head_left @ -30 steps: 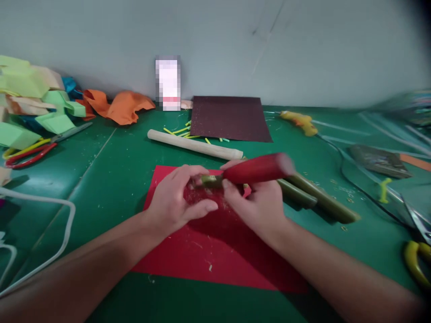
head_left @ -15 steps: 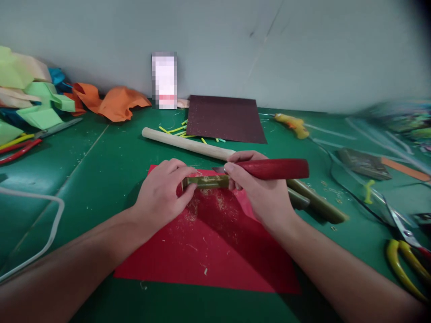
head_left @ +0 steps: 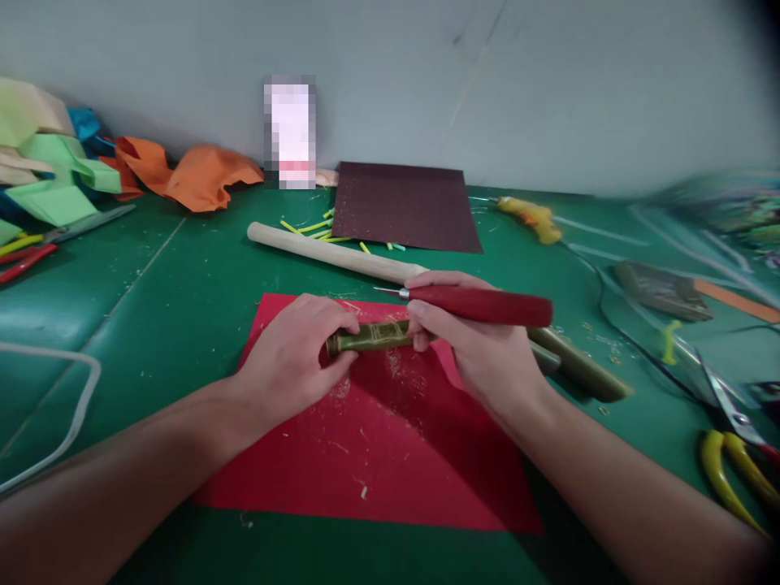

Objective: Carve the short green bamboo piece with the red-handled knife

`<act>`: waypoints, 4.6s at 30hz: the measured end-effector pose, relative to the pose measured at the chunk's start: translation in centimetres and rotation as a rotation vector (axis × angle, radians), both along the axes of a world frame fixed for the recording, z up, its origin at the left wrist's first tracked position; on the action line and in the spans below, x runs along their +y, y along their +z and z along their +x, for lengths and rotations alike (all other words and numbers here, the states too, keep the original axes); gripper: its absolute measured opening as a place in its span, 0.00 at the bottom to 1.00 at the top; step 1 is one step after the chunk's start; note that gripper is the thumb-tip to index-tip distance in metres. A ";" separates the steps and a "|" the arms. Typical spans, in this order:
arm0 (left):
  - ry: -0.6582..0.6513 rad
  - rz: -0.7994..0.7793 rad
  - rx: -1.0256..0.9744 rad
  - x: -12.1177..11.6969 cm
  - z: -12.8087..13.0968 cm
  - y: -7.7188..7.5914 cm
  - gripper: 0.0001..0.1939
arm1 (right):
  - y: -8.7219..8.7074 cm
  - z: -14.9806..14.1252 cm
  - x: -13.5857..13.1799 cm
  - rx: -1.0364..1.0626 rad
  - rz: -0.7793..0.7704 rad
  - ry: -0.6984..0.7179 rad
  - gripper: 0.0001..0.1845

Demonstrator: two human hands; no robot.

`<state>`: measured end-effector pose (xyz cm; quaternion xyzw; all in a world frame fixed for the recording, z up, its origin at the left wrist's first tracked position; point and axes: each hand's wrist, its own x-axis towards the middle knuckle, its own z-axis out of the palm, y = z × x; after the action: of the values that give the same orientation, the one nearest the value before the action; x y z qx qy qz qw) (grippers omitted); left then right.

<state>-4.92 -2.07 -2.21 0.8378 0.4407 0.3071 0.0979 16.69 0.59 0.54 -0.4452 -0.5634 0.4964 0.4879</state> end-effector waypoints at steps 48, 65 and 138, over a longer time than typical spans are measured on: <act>0.045 -0.167 0.071 0.6 1.6 -0.1 0.09 | -1.0 -3.0 1.1 -0.265 0.135 -0.073 0.08; 0.027 -0.138 0.180 1.3 2.3 -0.6 0.20 | -0.8 -3.2 1.3 -0.367 0.218 -0.008 0.10; 0.149 -0.324 0.154 1.9 4.4 1.1 0.13 | -0.7 -3.4 1.9 -0.288 0.169 0.213 0.12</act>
<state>-0.55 -0.20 -1.15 0.7971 0.5515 0.1734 0.1745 13.32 2.45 -0.16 -0.4068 -0.7109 0.4276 0.3825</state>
